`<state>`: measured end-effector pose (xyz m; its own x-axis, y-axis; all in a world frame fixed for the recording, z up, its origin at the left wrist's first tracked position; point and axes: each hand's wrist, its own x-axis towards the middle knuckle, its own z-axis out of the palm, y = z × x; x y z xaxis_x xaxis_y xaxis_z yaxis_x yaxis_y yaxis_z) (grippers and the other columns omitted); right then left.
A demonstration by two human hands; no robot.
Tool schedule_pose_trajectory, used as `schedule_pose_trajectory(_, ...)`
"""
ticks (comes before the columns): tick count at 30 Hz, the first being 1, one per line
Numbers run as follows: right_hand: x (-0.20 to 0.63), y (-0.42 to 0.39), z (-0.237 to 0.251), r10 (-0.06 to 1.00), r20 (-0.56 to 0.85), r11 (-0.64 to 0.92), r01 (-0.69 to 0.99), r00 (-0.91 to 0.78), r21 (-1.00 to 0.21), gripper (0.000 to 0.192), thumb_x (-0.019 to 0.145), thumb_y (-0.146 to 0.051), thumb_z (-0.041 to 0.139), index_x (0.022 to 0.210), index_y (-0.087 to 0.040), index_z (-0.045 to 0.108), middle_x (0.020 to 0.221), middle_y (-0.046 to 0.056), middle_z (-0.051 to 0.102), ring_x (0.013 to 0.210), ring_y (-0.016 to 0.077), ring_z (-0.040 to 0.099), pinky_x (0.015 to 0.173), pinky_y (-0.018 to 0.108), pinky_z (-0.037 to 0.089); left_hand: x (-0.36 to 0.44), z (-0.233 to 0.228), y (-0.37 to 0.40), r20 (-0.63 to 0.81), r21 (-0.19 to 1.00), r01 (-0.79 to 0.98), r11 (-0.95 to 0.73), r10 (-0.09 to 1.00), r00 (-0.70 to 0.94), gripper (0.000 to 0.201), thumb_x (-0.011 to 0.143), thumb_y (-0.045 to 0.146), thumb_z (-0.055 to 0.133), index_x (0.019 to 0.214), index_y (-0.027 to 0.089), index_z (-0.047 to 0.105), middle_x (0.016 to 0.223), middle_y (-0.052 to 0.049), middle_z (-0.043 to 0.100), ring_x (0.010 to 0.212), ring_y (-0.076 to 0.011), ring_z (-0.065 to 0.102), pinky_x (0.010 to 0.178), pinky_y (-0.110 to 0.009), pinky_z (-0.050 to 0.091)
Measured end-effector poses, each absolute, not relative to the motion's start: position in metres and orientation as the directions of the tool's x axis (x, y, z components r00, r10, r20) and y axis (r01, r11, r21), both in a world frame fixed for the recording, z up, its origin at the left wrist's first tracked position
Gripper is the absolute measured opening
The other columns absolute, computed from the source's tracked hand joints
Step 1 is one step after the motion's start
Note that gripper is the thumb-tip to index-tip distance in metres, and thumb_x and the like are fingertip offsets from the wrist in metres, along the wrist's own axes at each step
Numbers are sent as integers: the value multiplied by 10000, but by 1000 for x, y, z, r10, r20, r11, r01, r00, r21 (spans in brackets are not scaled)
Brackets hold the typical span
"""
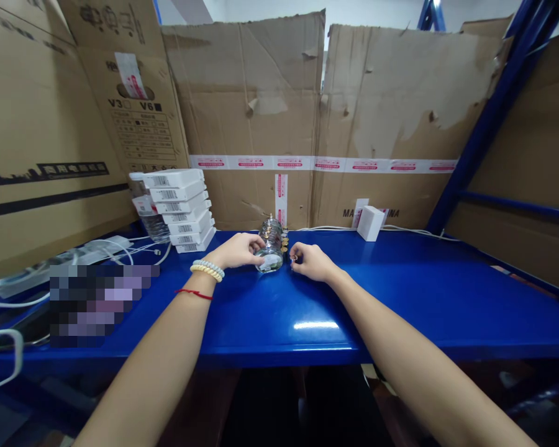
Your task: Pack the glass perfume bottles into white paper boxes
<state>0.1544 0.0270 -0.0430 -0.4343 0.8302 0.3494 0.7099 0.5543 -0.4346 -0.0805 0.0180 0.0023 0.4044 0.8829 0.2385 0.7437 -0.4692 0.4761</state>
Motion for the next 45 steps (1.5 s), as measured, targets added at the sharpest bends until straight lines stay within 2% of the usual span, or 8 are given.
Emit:
schedule_pose_trajectory(4, 173, 33, -37, 871, 301, 488, 758, -389, -432, 183, 651, -160, 639, 815, -219, 582, 812, -3, 673, 748, 145, 607, 695, 229, 430, -67, 1, 13, 255, 452, 730, -513, 858, 446, 341, 650, 373, 684, 922, 168, 659, 727, -11, 667, 657, -154, 604, 618, -266, 479)
schedule_pose_trajectory(10, 206, 48, -37, 939, 242, 326, 862, -246, -389, 205, 655, -215, 665, 845, -214, 587, 820, 15, 661, 759, 155, 601, 679, 234, 428, -42, -9, 11, 341, 317, 743, -590, 801, 491, 397, 771, 397, 609, 1091, 167, 657, 730, -25, 671, 644, -158, 600, 652, -277, 470)
schedule_pose_trajectory(16, 223, 57, -38, 972, 217, 167, 924, -96, -344, 269, 682, -228, 646, 947, -215, 601, 898, 47, 659, 809, 179, 613, 649, 244, 420, -24, -21, 12, 408, 271, 750, -603, 778, 478, 431, 857, 350, 518, 1226, 142, 597, 902, -77, 702, 799, -191, 643, 802, -316, 491)
schedule_pose_trajectory(23, 223, 57, -36, 975, 188, 180, 909, -116, -376, 261, 659, -198, 641, 915, -211, 589, 896, 37, 673, 803, 177, 617, 635, 242, 412, -21, -24, 13, 396, 259, 747, -612, 773, 496, 461, 880, 352, 499, 1277, 123, 548, 1013, -108, 692, 962, -224, 643, 908, -350, 472)
schedule_pose_trajectory(31, 223, 56, -36, 986, 131, 153, 894, -106, -422, 414, 617, -218, 686, 1021, -198, 595, 979, 49, 686, 871, 188, 634, 661, 241, 435, -21, -25, 11, 384, 333, 715, -615, 781, 493, 494, 844, 332, 535, 1296, 135, 505, 886, -59, 689, 747, -176, 642, 773, -311, 500)
schedule_pose_trajectory(41, 221, 54, -32, 992, 88, 125, 875, -95, -468, 486, 606, -243, 724, 1077, -177, 620, 1008, 58, 693, 894, 186, 642, 689, 233, 459, -21, -27, 13, 359, 334, 720, -608, 789, 499, 546, 794, 300, 592, 1299, 118, 491, 813, -36, 668, 717, -169, 637, 714, -292, 500)
schedule_pose_trajectory(45, 221, 50, -29, 992, 109, 114, 866, -70, -487, 453, 628, -248, 723, 1066, -171, 638, 1000, 64, 703, 896, 187, 648, 710, 236, 465, -22, -28, 13, 366, 309, 715, -626, 773, 519, 471, 815, 309, 575, 1252, 139, 531, 796, -28, 668, 704, -162, 633, 707, -282, 494)
